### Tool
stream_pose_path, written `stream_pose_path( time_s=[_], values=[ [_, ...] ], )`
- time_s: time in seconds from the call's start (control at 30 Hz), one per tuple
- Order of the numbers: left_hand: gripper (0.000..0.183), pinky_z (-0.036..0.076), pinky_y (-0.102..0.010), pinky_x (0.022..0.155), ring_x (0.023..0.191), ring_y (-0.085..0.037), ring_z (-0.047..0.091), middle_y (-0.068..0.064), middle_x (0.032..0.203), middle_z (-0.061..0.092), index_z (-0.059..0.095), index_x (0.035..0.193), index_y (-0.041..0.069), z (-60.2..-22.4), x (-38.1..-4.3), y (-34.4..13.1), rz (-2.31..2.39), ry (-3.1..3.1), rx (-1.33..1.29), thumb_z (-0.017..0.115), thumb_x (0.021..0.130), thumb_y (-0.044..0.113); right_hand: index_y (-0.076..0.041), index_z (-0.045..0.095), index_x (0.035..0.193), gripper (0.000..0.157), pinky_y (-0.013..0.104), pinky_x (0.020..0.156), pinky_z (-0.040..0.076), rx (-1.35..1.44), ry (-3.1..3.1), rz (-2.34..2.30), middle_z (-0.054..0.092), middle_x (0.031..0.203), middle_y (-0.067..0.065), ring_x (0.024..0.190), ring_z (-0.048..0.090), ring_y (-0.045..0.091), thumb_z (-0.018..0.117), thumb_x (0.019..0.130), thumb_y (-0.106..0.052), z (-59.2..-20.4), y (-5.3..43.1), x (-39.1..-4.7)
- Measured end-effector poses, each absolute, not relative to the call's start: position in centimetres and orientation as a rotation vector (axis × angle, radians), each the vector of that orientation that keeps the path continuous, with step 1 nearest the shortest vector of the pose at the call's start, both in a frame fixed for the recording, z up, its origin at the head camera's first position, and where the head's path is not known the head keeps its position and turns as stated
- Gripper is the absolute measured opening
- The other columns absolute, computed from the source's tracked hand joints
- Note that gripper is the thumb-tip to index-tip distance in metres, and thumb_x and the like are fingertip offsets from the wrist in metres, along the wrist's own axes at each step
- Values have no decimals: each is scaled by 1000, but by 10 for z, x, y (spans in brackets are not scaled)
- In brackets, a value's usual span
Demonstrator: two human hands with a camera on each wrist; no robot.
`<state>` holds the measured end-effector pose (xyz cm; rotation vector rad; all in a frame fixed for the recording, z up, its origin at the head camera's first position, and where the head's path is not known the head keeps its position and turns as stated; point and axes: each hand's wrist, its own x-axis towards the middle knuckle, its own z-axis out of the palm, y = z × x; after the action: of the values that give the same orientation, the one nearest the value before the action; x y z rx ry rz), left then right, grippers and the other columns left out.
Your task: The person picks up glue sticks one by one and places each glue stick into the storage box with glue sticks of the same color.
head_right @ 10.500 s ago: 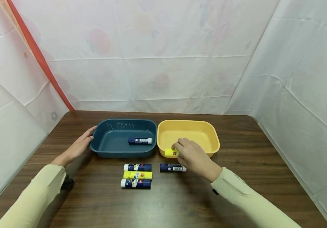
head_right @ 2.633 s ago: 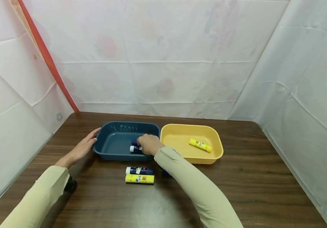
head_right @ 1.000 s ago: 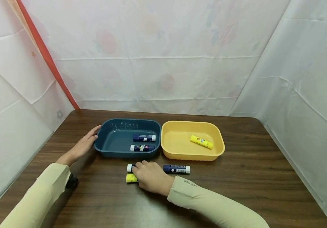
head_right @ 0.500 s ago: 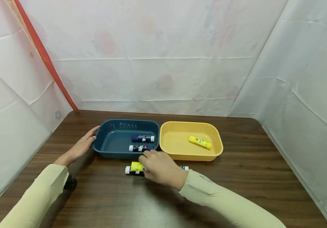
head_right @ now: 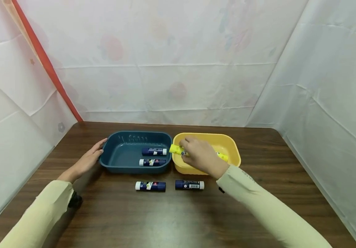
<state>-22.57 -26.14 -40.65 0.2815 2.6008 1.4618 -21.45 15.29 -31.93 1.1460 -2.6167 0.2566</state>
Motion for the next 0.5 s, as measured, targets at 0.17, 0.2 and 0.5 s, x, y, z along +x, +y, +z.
stream_pose_path(
  time_s=[0.17,0.2,0.5],
  values=[
    [52,39,-59,95,130,-50,30,-32,150,15,5,154,9,-409,-226,-263,1447,2611,267,20,106,22,-2,64,106,29,27,63,47,1080,-2691,252,57,91,6,72,51,14,75,82,-13,-318,169,-236],
    [52,39,-59,95,130,-49,30,-32,150,15,6,154,9,-410,-226,-263,1445,2613,265,20,106,22,-1,64,106,29,28,64,47,1072,-2697,246,58,91,6,73,51,15,75,82,-13,-319,172,-240],
    [52,41,-59,94,128,-50,32,-33,149,17,6,154,8,-409,-226,-261,1437,2625,290,20,106,22,-2,64,109,31,34,65,49,931,-2837,174,61,96,8,73,57,17,74,84,-16,-336,193,-263]
  ],
)
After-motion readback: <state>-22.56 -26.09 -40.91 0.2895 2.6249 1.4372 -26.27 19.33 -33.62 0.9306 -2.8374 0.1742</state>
